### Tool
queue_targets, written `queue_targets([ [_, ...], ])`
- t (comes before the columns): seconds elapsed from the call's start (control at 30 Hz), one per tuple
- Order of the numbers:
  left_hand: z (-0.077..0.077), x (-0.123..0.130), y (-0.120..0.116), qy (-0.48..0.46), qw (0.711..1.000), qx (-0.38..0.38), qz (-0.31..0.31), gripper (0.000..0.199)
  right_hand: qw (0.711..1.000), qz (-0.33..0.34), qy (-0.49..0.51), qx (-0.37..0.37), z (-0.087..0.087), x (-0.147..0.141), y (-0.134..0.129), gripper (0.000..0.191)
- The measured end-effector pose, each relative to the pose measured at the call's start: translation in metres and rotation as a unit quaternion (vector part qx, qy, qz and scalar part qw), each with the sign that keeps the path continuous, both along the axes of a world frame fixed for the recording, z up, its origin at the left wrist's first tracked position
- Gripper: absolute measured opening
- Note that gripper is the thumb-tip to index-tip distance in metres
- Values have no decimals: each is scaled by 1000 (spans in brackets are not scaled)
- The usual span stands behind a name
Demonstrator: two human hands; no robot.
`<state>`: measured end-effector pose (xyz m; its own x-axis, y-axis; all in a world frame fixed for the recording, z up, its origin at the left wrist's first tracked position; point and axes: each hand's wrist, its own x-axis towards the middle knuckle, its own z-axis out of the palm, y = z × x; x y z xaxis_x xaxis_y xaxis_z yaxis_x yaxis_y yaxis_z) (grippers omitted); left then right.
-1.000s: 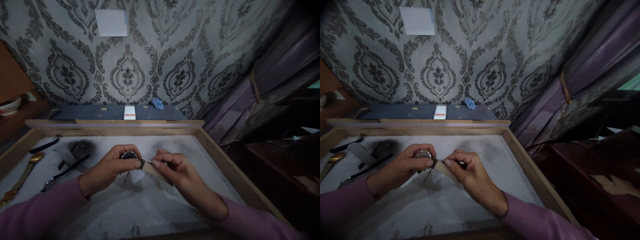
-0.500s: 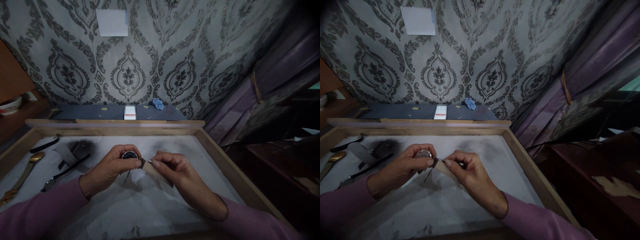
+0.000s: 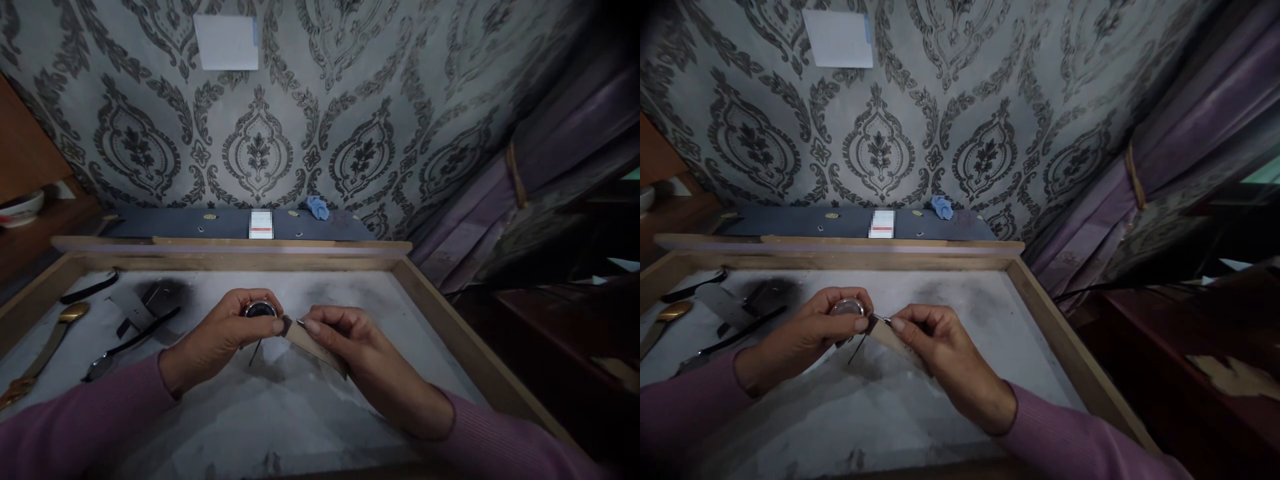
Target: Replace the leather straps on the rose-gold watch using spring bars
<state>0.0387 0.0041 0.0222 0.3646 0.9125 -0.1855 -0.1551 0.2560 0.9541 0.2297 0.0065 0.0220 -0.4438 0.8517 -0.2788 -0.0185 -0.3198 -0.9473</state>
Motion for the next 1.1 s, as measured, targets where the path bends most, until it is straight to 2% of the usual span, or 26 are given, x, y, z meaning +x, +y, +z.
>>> queue_targets([
  [0.53, -3, -2, 1, 7, 1000, 11, -6, 14, 999, -11, 33, -12, 2, -2, -1, 30],
  [1.1, -2, -3, 0, 23, 1000, 14, -5, 14, 997, 0, -4, 78, 4, 0, -2, 29],
])
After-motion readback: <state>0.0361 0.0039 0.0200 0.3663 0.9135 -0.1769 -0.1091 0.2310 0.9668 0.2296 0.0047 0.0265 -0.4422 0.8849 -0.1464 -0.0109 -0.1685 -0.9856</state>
